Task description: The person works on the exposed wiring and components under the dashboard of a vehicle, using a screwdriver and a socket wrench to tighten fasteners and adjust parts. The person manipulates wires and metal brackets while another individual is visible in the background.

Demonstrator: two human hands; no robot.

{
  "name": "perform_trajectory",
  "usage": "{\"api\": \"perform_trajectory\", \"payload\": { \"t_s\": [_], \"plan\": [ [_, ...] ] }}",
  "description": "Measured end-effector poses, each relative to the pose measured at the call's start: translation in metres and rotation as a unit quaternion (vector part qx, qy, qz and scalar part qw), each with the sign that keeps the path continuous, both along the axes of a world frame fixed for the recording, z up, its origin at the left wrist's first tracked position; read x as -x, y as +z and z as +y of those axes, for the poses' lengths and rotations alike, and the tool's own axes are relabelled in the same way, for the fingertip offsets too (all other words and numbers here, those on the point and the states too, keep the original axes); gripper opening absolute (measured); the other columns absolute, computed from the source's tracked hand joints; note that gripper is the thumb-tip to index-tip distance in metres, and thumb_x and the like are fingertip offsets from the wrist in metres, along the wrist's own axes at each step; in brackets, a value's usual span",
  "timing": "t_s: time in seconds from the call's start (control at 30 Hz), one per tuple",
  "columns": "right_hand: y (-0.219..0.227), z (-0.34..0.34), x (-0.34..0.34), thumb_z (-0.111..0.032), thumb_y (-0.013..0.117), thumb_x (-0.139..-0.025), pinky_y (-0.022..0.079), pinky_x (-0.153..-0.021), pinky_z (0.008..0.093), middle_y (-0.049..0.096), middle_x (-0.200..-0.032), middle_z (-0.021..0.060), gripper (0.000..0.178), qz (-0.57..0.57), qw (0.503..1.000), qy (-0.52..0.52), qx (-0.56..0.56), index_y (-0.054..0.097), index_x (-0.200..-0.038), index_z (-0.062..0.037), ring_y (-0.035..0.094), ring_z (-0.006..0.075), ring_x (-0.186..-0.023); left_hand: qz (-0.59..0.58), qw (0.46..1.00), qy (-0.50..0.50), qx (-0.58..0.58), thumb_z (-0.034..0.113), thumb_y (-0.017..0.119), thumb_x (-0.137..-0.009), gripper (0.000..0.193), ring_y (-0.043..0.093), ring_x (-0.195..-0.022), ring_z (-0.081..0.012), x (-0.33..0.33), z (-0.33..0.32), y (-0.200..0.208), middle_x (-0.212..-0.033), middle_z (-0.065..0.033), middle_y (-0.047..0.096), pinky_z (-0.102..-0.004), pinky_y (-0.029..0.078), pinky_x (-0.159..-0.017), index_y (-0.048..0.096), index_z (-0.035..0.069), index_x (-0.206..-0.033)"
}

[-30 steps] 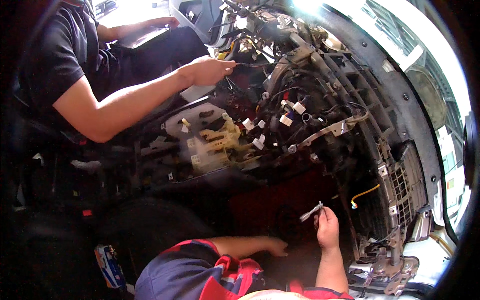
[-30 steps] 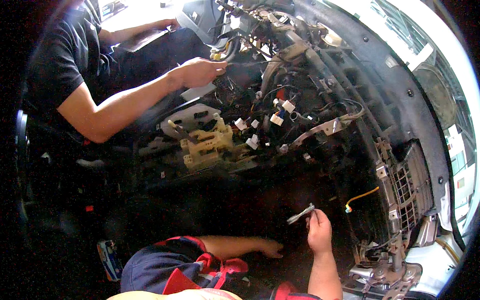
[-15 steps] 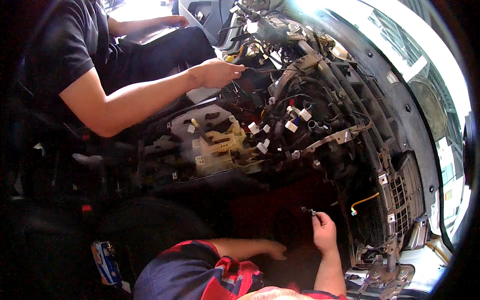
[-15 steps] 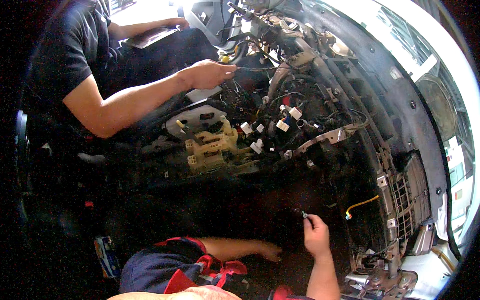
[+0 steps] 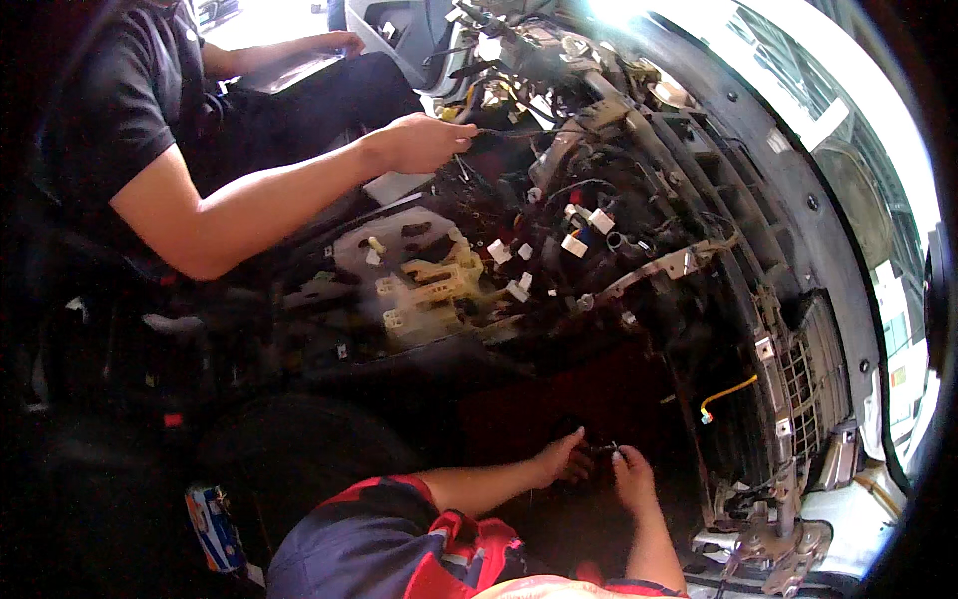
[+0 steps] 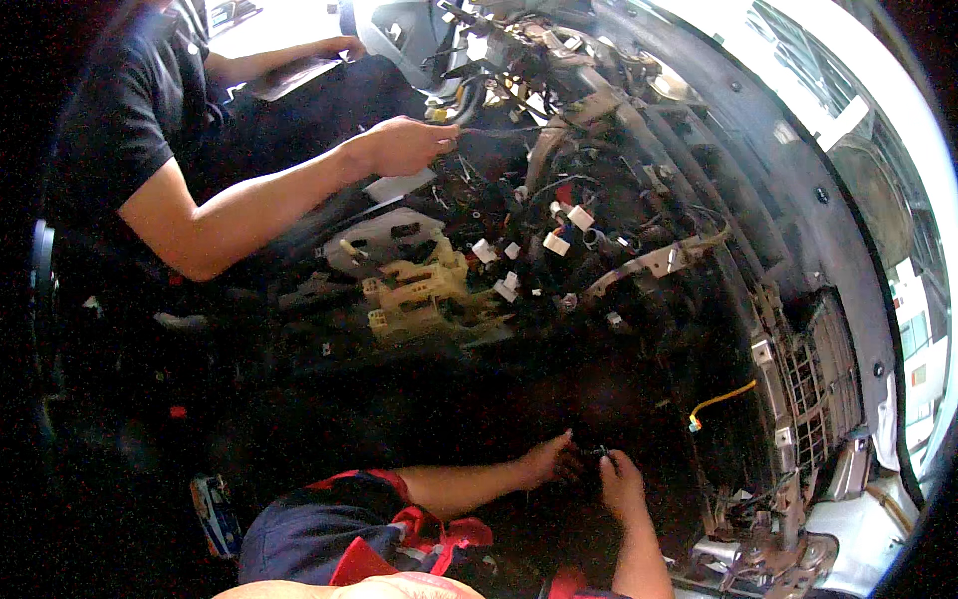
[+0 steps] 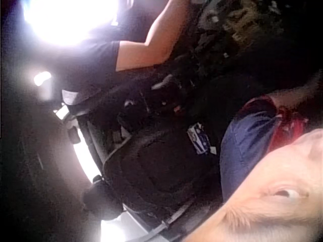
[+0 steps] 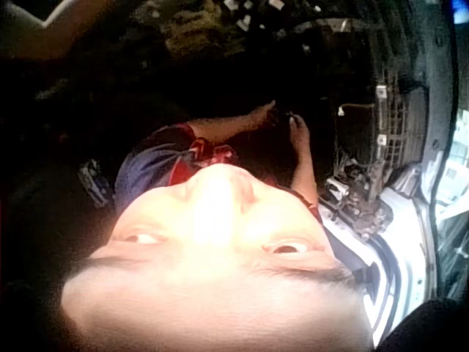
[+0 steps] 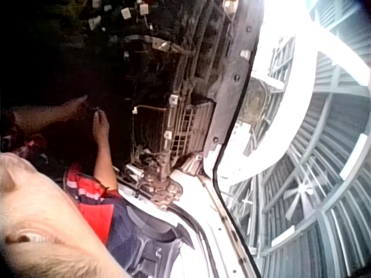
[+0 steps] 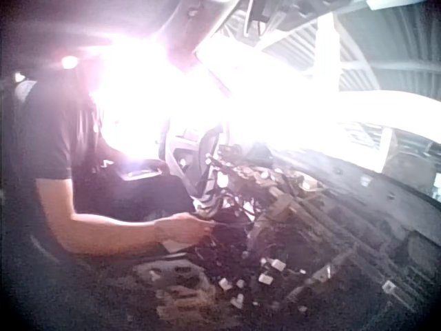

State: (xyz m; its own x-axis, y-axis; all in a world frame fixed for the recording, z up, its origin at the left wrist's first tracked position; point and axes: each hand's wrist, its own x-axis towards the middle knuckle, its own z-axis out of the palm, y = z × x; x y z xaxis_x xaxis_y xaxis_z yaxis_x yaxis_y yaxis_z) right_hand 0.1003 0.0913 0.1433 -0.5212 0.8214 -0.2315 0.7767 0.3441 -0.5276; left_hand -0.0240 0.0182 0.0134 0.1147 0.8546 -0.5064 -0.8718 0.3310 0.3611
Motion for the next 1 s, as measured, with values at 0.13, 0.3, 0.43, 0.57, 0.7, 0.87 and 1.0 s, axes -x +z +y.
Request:
{"api": "perform_trajectory", "payload": {
  "t_s": [0.13, 0.3, 0.43, 0.57, 0.7, 0.87, 1.0],
  "plan": [
    [-0.03, 0.001, -0.01, -0.028, 0.049, -0.093, 0.044, -0.088, 0.0343, 0.064, -0.104, 0.0175, 0.034, 0.051, 0.998, -0.021, 0.038, 0.058, -0.112, -0.0004, 0.06, 0.0272, -0.101, 0.22, 0.974, -0.047, 0.012, 0.051, 0.046, -0.091, 0.044, 0.051, -0.076, -0.0159, -0.004, 0.009, -0.017, -0.087, -0.0034, 0.058, -0.0328, 0.042, -0.068, 0.06, 0.009, -0.093],
    [0.004, 0.003, 0.011, -0.033, 0.052, -0.092, 0.047, -0.084, 0.04, 0.064, -0.104, 0.0169, 0.031, -0.036, 0.991, 0.071, 0.112, 0.063, -0.106, -0.0073, 0.06, 0.0357, -0.098, 0.068, 0.997, -0.04, -0.002, 0.055, 0.04, -0.093, 0.045, 0.047, -0.07, -0.0165, 0.004, -0.004, 0.023, -0.081, -0.0021, 0.053, -0.0312, 0.038, -0.063, 0.055, 0.012, -0.091],
    [0.013, -0.002, 0.001, -0.029, 0.055, -0.092, 0.045, -0.064, 0.0326, 0.061, -0.081, 0.0086, 0.027, 0.227, 0.974, 0.014, -0.002, 0.062, -0.106, -0.0072, 0.057, 0.021, -0.071, 0.017, 1.0, -0.014, 0.003, 0.063, 0.034, -0.091, 0.057, 0.051, -0.071, -0.0207, 0.01, 0.001, 0.023, -0.081, -0.0075, 0.057, -0.0331, 0.038, -0.063, 0.054, 0.01, -0.092],
    [0.035, -0.002, -0.002, -0.021, 0.051, -0.094, 0.032, -0.053, 0.0212, 0.043, -0.069, -0.005, 0.021, 0.473, 0.88, -0.018, -0.038, 0.061, -0.105, -0.0056, 0.036, 0.0034, -0.059, -0.029, 0.999, 0.028, 0.012, 0.066, 0.027, -0.09, 0.064, 0.052, -0.072, -0.0237, 0.016, 0.005, -0.001, -0.08, -0.0107, 0.058, -0.0347, 0.039, -0.064, 0.054, 0.008, -0.093],
    [0.048, -0.015, 0.011, -0.02, 0.053, -0.093, 0.041, -0.056, 0.0253, 0.055, -0.073, 0.0031, 0.018, 0.382, 0.916, 0.041, -0.117, 0.06, -0.101, -0.0048, 0.051, 0.0124, -0.061, -0.116, 0.989, 0.094, 0.015, 0.064, 0.025, -0.09, 0.066, 0.054, -0.079, -0.0264, 0.022, 0.001, 0.03, -0.089, -0.0125, 0.058, -0.0356, 0.039, -0.07, 0.053, 0.007, -0.104],
    [-0.014, -0.037, 0.02, -0.027, 0.05, -0.091, 0.048, -0.069, 0.0504, 0.064, -0.086, 0.0188, 0.023, 0.032, 0.994, 0.101, 0.0, 0.051, -0.107, -0.01, 0.061, 0.0404, -0.082, -0.07, 0.993, 0.053, -0.072, 0.053, 0.036, -0.093, 0.054, 0.053, -0.094, -0.0283, 0.024, -0.006, 0.057, -0.107, -0.0123, 0.057, -0.0416, 0.04, -0.086, 0.055, 0.005, -0.111],
    [-0.019, -0.027, 0.012, -0.03, 0.047, -0.093, 0.049, -0.068, 0.0504, 0.063, -0.083, 0.0215, 0.027, 0.034, 0.998, 0.059, 0.006, 0.051, -0.102, -0.0049, 0.062, 0.0405, -0.079, -0.039, 0.998, 0.02, -0.05, 0.044, 0.045, -0.092, 0.041, 0.054, -0.091, -0.0238, 0.015, -0.001, 0.055, -0.1, -0.0077, 0.058, -0.0383, 0.042, -0.084, 0.058, 0.007, -0.103]
  ]
}}
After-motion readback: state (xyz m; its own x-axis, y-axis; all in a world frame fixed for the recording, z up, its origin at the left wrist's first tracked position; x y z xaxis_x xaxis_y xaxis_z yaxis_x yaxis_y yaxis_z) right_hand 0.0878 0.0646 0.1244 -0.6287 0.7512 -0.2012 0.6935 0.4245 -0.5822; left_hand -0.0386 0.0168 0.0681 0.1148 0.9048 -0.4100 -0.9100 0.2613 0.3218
